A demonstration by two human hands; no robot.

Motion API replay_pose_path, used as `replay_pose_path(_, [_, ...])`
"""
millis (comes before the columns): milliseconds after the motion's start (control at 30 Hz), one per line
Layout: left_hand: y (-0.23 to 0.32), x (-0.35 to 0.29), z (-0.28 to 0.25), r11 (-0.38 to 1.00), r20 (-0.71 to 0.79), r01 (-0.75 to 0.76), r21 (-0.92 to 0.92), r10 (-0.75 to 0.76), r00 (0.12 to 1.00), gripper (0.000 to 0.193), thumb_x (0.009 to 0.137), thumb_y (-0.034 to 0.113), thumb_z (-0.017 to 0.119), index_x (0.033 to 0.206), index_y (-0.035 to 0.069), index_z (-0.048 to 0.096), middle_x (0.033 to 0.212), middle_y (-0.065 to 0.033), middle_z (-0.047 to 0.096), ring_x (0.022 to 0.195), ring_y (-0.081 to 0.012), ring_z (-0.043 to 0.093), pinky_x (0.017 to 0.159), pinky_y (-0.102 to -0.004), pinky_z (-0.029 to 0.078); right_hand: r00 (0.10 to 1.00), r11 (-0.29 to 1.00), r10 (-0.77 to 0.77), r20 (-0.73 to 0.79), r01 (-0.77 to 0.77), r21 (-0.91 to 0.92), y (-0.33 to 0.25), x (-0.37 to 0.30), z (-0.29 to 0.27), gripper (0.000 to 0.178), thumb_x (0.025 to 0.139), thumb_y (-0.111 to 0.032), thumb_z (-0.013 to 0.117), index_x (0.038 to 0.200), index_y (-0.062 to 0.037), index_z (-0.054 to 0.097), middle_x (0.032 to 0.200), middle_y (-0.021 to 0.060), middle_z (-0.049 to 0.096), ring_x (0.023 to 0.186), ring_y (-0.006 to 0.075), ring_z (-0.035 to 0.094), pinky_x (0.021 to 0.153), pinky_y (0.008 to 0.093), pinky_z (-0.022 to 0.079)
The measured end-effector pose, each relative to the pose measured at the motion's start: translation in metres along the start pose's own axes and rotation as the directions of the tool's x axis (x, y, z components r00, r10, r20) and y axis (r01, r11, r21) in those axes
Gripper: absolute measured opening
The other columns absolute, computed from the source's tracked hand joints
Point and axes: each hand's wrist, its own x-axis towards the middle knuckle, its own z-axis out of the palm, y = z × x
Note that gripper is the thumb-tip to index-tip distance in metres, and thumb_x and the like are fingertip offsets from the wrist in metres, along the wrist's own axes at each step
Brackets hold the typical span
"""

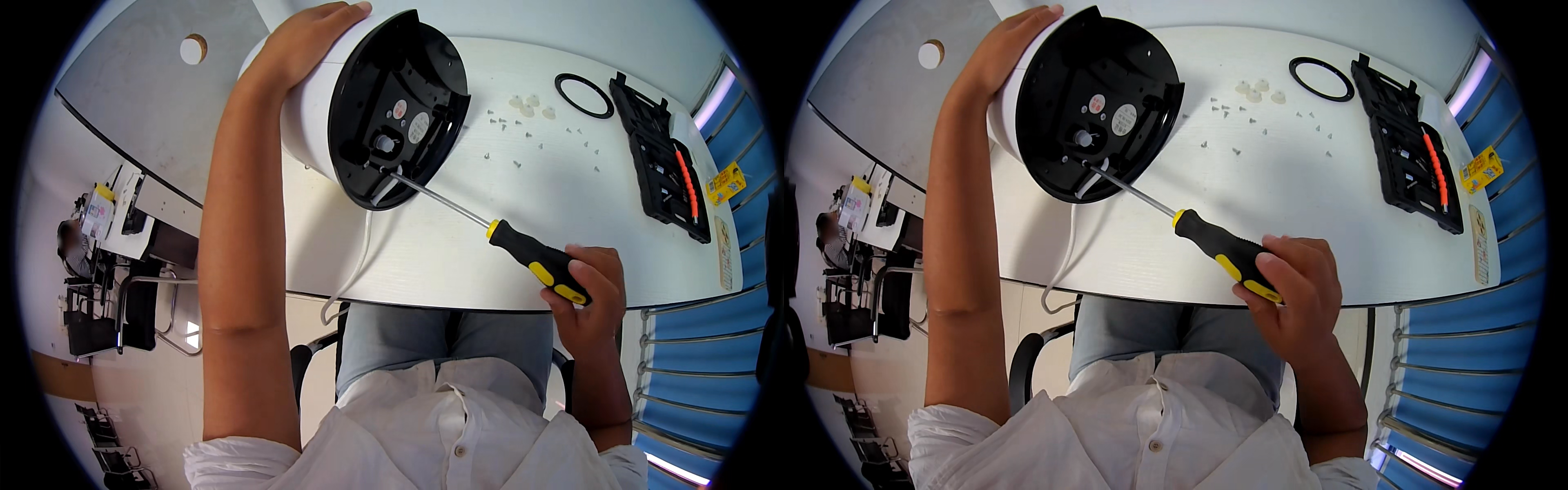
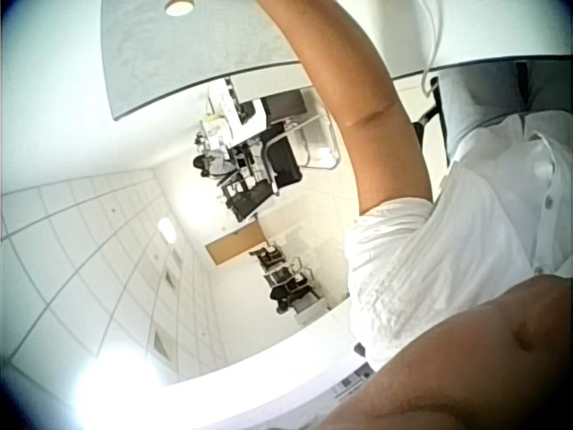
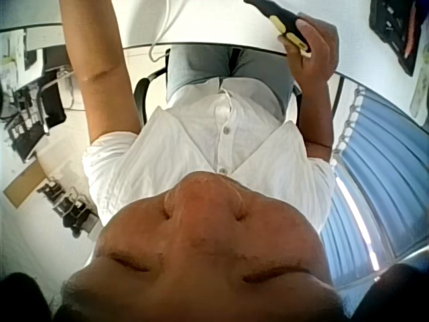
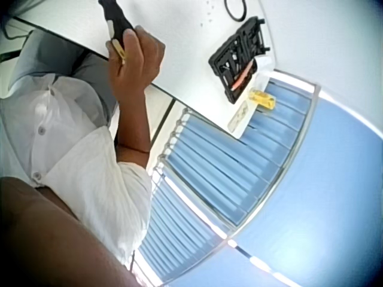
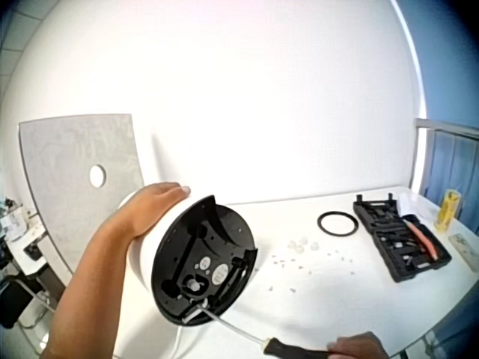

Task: The person uses a screwdriver to fasten screws into the base of a white cylindrical appliance. They repeatedly pick up screws from the table, align them into holes on the black base, and tighten them while holding the appliance steady.

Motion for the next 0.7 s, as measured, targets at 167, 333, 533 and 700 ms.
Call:
replay_pose_path(167, [0.004,-0.004,0.001,1.000,0.003,-0.014,0.001,0.014,1.000,0.045,0.088,0.038,0.047,0.105,-0.001,0.063,0.102,-0.0183,0.064,0.093,-0.0256,0.061,0.086,-0.0336,0.044,0.987,0.987,0.158,-0.008,-0.158,-0.038,-0.012,-0.012,-0.001,0.039,0.087,-0.032,0.062,0.105,0.0017,0.054,0.085,0.0138,0.061,0.070,0.0247,0.061,0.063,0.0296,0.049])
replay_pose_path(333, [-0.013,0.008,0.002,1.000,-0.013,-0.013,0.020,0.014,1.000,0.045,0.088,0.038,0.047,0.104,-0.001,0.064,0.102,-0.0179,0.064,0.092,-0.0251,0.060,0.086,-0.0335,0.044,0.907,0.903,0.415,0.066,-0.420,0.090,-0.015,-0.001,-0.002,0.043,0.079,-0.020,0.069,0.111,0.0013,0.051,0.089,0.0131,0.060,0.079,0.0269,0.060,0.071,0.0314,0.049])
replay_pose_path(533, [-0.012,0.009,0.002,0.999,-0.017,-0.018,0.035,0.018,1.000,0.045,0.089,0.037,0.047,0.103,-0.001,0.064,0.101,-0.0179,0.064,0.092,-0.0254,0.060,0.086,-0.0335,0.044,0.987,0.986,0.157,0.020,-0.158,0.052,0.001,-0.009,0.003,0.050,0.068,-0.004,0.075,0.111,-0.0023,0.049,0.094,0.0150,0.058,0.084,0.0277,0.058,0.072,0.0336,0.048])
replay_pose_path(700, [-0.012,0.009,0.003,0.998,-0.015,-0.031,0.050,0.032,0.999,0.044,0.089,0.037,0.046,0.102,-0.001,0.064,0.101,-0.0182,0.064,0.092,-0.0254,0.060,0.085,-0.0338,0.043,0.974,0.974,0.223,0.038,-0.224,0.034,-0.011,-0.011,0.000,0.044,0.071,-0.010,0.076,0.107,-0.0011,0.051,0.084,0.0135,0.060,0.069,0.0218,0.059,0.062,0.0291,0.048])
